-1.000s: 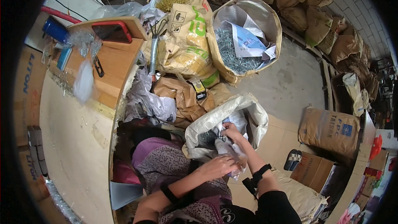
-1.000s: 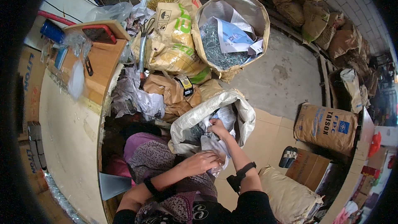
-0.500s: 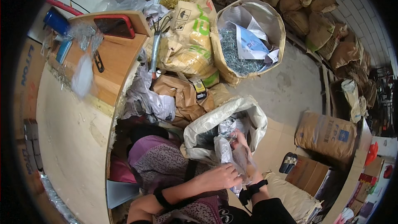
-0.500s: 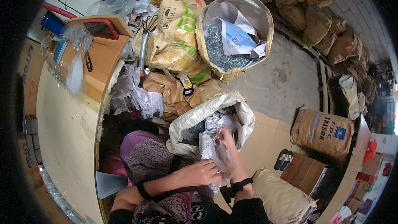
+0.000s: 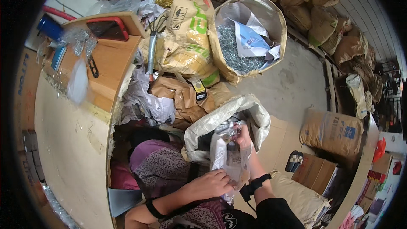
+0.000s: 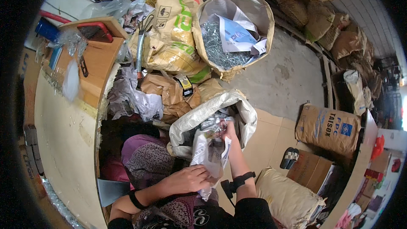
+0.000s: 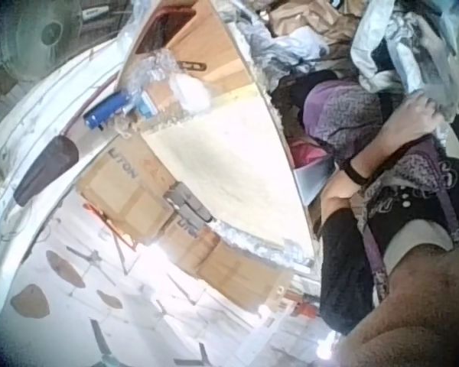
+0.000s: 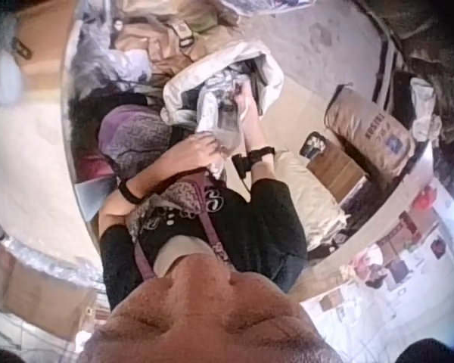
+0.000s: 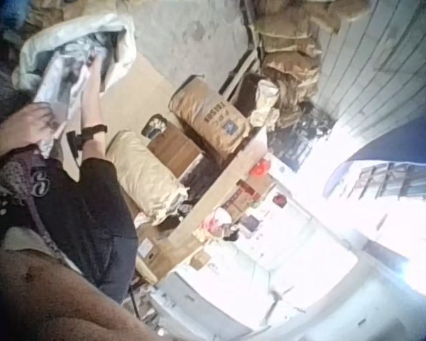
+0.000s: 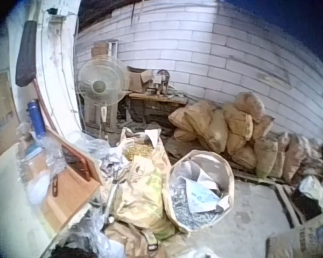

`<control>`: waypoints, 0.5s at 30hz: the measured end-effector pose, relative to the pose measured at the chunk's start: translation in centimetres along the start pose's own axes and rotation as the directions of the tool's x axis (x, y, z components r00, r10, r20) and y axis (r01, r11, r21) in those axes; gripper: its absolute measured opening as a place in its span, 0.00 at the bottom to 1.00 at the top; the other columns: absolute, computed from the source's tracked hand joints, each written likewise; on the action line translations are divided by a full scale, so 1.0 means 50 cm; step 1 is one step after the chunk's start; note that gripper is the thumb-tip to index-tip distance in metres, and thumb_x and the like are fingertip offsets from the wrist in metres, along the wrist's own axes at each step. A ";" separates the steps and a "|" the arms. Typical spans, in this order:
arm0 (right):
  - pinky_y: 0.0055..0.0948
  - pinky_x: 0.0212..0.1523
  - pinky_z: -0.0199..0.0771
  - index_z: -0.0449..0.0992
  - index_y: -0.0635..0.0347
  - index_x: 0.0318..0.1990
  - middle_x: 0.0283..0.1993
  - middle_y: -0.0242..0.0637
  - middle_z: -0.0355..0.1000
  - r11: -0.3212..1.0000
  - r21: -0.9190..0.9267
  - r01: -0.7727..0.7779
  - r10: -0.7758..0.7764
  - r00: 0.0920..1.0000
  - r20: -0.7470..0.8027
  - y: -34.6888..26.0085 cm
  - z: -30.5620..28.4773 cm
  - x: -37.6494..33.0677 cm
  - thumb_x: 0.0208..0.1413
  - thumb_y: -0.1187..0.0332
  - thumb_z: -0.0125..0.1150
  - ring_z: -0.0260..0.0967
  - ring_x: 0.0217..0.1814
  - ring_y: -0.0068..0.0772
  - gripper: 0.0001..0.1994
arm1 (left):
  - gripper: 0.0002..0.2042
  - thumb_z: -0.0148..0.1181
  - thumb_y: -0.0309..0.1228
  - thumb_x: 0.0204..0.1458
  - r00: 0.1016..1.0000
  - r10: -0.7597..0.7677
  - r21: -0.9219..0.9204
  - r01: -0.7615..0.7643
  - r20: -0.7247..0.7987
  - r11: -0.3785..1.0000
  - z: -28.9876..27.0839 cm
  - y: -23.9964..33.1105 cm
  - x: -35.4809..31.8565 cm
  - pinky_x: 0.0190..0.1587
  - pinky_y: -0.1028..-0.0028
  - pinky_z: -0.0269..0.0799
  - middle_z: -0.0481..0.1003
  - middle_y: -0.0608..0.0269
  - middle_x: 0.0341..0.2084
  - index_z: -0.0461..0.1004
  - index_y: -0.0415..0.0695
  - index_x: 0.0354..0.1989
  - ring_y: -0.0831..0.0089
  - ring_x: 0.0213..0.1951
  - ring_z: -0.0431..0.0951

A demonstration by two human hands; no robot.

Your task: Sorting, organizing, and bagging small metal screws and scrap parts on a workbench.

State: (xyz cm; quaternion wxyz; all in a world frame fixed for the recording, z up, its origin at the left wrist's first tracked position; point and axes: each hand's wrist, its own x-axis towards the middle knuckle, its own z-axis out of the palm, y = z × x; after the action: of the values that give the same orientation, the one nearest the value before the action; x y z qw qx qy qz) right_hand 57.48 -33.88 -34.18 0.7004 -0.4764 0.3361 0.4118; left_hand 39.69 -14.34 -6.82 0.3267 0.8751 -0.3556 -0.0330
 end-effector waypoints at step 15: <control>0.37 0.63 0.59 0.72 0.59 0.52 0.56 0.49 0.65 0.030 -0.847 0.531 -0.232 0.828 0.511 -0.058 0.122 -0.143 0.40 0.82 0.50 0.59 0.62 0.51 0.26 | 0.08 0.60 0.30 0.45 0.981 -0.022 -0.011 0.021 -0.193 1.000 -0.090 0.031 -0.009 0.50 0.68 0.74 0.76 0.56 0.39 0.75 0.45 0.35 0.63 0.44 0.77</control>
State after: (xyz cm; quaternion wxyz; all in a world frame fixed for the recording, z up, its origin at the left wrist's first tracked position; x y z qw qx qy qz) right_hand 57.43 -30.57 -24.93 0.3401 -0.8297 -0.2364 0.3743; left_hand 39.72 -12.44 -2.45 0.3630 0.8765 -0.3126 0.0470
